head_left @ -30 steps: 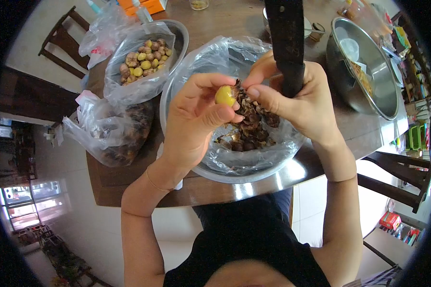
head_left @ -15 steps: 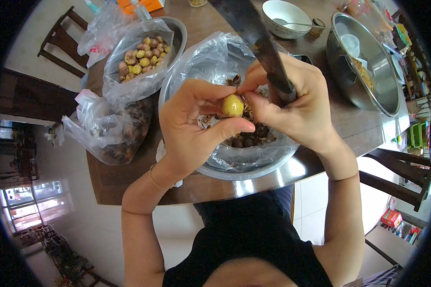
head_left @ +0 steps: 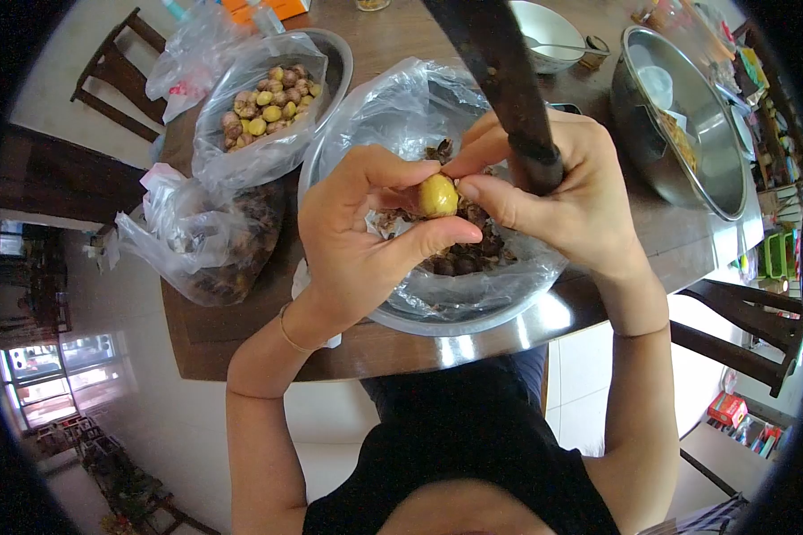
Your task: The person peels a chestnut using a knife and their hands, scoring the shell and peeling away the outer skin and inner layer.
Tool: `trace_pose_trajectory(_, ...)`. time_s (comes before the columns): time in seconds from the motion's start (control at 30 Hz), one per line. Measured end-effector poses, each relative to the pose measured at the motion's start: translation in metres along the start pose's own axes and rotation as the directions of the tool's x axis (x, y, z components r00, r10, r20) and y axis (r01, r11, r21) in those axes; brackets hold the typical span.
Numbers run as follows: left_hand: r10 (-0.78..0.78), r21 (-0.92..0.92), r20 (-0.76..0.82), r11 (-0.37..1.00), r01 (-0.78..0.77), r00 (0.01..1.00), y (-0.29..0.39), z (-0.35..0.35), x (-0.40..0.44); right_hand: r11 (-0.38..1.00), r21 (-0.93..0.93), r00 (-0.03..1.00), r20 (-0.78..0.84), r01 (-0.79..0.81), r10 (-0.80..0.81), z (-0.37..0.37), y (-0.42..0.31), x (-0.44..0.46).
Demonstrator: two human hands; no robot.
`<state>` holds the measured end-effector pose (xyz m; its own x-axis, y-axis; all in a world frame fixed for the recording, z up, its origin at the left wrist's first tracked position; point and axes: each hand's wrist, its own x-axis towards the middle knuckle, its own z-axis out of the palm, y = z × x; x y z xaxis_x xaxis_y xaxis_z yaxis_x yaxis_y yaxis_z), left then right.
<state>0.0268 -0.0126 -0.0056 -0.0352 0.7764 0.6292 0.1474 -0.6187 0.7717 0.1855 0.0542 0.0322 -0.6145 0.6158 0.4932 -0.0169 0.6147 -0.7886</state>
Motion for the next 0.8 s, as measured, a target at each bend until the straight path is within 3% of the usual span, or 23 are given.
trace_pose_trajectory(0.37, -0.004, 0.101, 0.003, 0.995, 0.003, 1.000, 0.006, 0.001, 0.000, 0.992, -0.067, 0.990, 0.086, -0.103, 0.109, -0.006, -0.009, -0.001)
trace_pose_trajectory(0.8, 0.027, 0.069, -0.024, 0.997, -0.025, 0.999, 0.004, 0.004, -0.002, 0.999, -0.024, 0.999, -0.030, -0.046, 0.045, 0.006, -0.003, -0.004)
